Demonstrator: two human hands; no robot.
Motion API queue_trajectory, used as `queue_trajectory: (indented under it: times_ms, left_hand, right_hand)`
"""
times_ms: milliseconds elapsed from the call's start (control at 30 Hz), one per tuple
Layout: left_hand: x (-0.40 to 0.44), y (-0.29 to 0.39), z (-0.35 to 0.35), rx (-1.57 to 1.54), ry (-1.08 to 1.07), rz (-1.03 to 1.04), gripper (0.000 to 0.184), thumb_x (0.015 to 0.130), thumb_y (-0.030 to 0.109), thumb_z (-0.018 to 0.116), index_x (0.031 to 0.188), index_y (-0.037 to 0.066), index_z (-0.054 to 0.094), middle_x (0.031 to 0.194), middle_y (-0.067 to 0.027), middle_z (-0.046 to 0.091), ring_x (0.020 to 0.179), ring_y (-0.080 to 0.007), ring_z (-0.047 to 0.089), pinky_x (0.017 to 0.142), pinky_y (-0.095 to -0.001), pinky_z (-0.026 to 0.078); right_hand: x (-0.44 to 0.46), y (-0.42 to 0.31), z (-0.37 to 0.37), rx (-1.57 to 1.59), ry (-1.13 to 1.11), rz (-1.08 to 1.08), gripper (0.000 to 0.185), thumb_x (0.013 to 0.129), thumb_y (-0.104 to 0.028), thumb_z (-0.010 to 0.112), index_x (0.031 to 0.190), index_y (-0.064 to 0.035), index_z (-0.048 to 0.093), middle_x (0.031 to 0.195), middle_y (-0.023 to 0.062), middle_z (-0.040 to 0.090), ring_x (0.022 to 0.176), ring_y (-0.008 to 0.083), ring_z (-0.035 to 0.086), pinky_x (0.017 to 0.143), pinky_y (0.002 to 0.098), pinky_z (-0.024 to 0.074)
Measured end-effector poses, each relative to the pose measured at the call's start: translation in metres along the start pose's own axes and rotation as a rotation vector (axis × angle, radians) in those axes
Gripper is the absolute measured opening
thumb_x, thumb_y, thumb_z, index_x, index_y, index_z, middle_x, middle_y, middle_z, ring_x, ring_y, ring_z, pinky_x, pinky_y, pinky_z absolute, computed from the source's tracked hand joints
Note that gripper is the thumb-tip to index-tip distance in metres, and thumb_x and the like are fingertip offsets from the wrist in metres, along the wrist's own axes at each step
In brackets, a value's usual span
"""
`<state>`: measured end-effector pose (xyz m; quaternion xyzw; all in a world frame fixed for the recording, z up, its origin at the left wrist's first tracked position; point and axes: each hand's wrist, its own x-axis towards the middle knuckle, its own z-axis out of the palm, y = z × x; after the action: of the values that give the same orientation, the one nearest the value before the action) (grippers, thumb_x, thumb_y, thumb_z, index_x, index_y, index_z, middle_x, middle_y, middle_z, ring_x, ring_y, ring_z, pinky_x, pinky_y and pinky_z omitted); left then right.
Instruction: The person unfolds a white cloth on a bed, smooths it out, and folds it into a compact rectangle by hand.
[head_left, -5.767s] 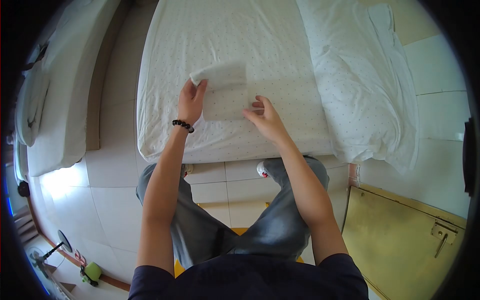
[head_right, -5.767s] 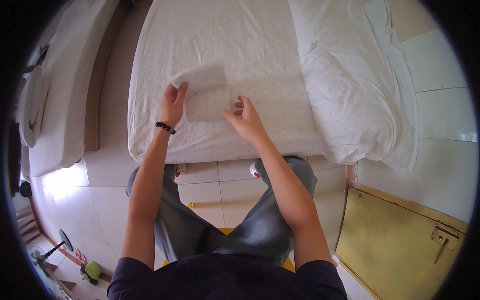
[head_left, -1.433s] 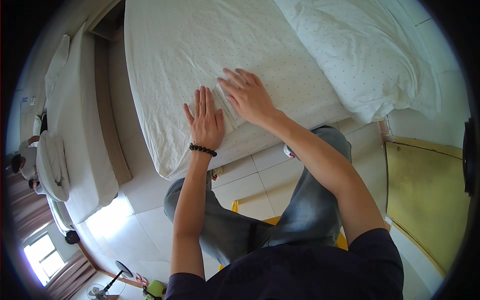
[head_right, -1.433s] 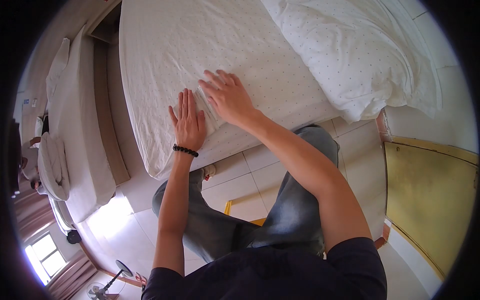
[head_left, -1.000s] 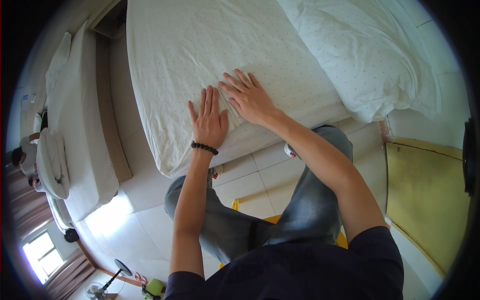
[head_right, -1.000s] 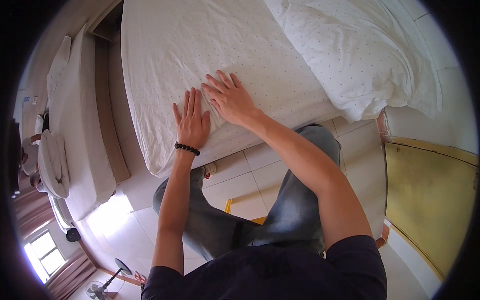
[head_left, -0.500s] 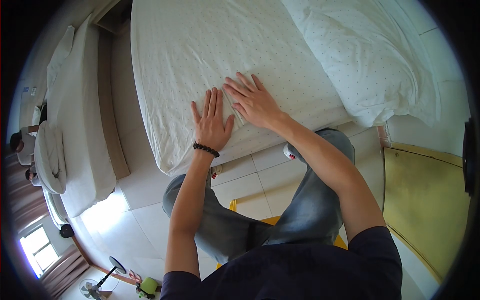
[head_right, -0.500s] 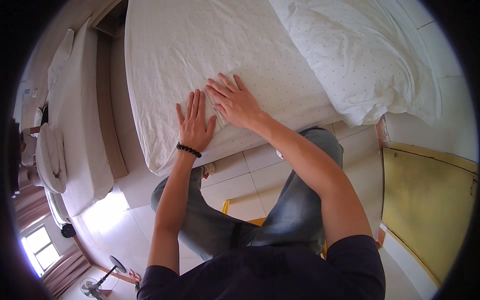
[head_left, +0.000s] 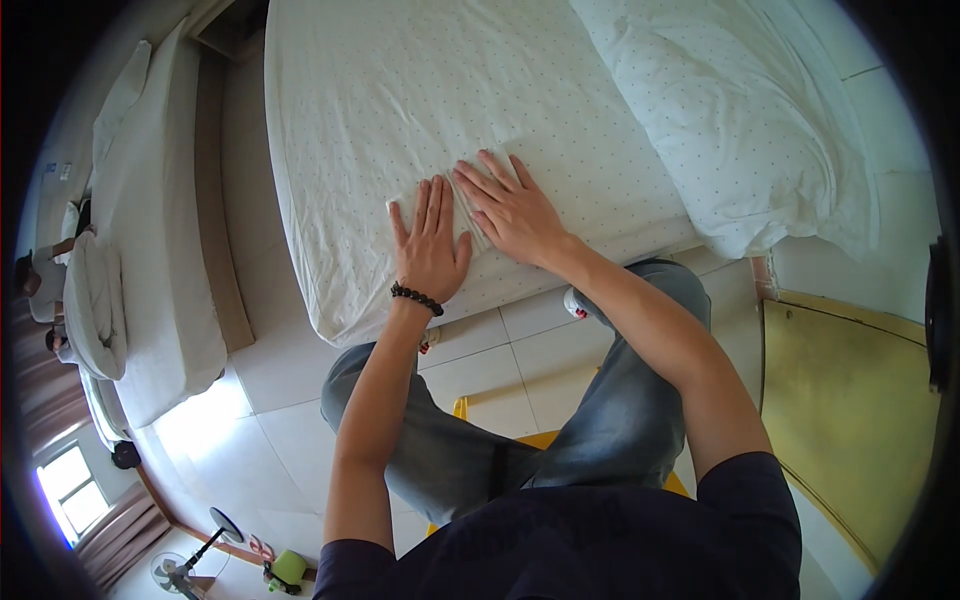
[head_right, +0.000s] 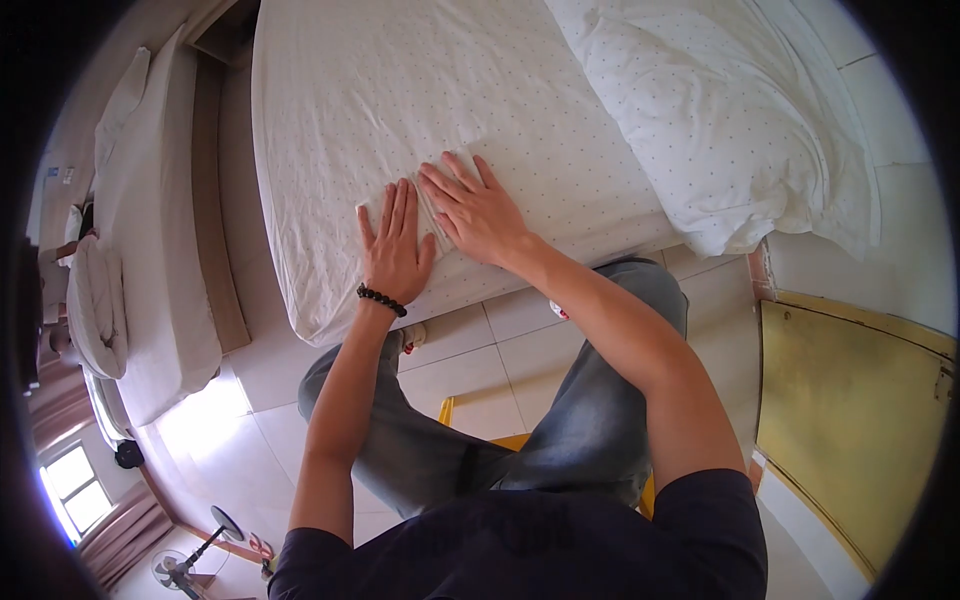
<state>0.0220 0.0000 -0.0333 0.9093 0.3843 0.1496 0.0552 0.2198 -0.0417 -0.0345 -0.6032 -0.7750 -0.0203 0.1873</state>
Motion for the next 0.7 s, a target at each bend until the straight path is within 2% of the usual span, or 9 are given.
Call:
queue_trajectory:
  times_ms: [67,267,400,600,700]
  left_hand:
    - [-0.008,-0.003,0.003,-0.013,-0.004,-0.023,0.079,0.095,0.026,0.056,0.164,-0.005,0.036,0.173,-0.0199,0.037,0.164,-0.0330,0.027,0.130,-0.0662,0.011]
    - [-0.006,0.005,0.008,-0.010,0.018,-0.003,0.077,0.094,0.022,0.055,0.164,-0.006,0.037,0.173,-0.0202,0.037,0.164,-0.0324,0.027,0.131,-0.0657,0.011]
    - [-0.006,0.006,0.012,0.027,0.003,0.001,0.077,0.093,0.020,0.054,0.163,-0.006,0.037,0.173,-0.0201,0.037,0.165,-0.0320,0.027,0.131,-0.0652,0.010]
    - [-0.005,0.007,0.006,0.030,0.020,-0.017,0.075,0.096,0.021,0.054,0.163,-0.007,0.037,0.173,-0.0196,0.036,0.165,-0.0320,0.026,0.132,-0.0627,0.011]
    - [-0.014,0.012,-0.003,-0.065,0.068,-0.066,0.073,0.099,0.025,0.055,0.164,-0.004,0.037,0.174,-0.0181,0.036,0.165,-0.0317,0.026,0.132,-0.0609,0.013]
  right_hand:
    - [-0.004,-0.004,0.002,0.033,0.026,0.051,0.059,0.109,-0.026,0.052,0.163,-0.0026,0.043,0.175,0.0085,0.036,0.163,0.0346,0.025,0.131,0.0562,0.0222]
    - [-0.006,-0.012,0.004,-0.045,0.018,0.016,0.056,0.108,-0.026,0.052,0.158,-0.0020,0.050,0.171,0.0083,0.042,0.162,0.0340,0.029,0.130,0.0553,0.0240]
    - [-0.006,-0.015,0.006,-0.059,-0.042,-0.001,0.061,0.108,-0.025,0.052,0.163,-0.0009,0.042,0.176,0.0083,0.035,0.164,0.0347,0.024,0.131,0.0563,0.0230]
    - [-0.002,-0.015,-0.003,-0.039,0.017,-0.028,0.062,0.107,-0.023,0.056,0.162,-0.0002,0.042,0.173,0.0115,0.038,0.162,0.0347,0.027,0.129,0.0569,0.0252]
    - [-0.003,-0.016,-0.023,-0.004,0.137,0.115,0.059,0.104,-0.026,0.062,0.154,0.0017,0.049,0.162,0.0182,0.049,0.150,0.0364,0.043,0.120,0.0546,0.0367]
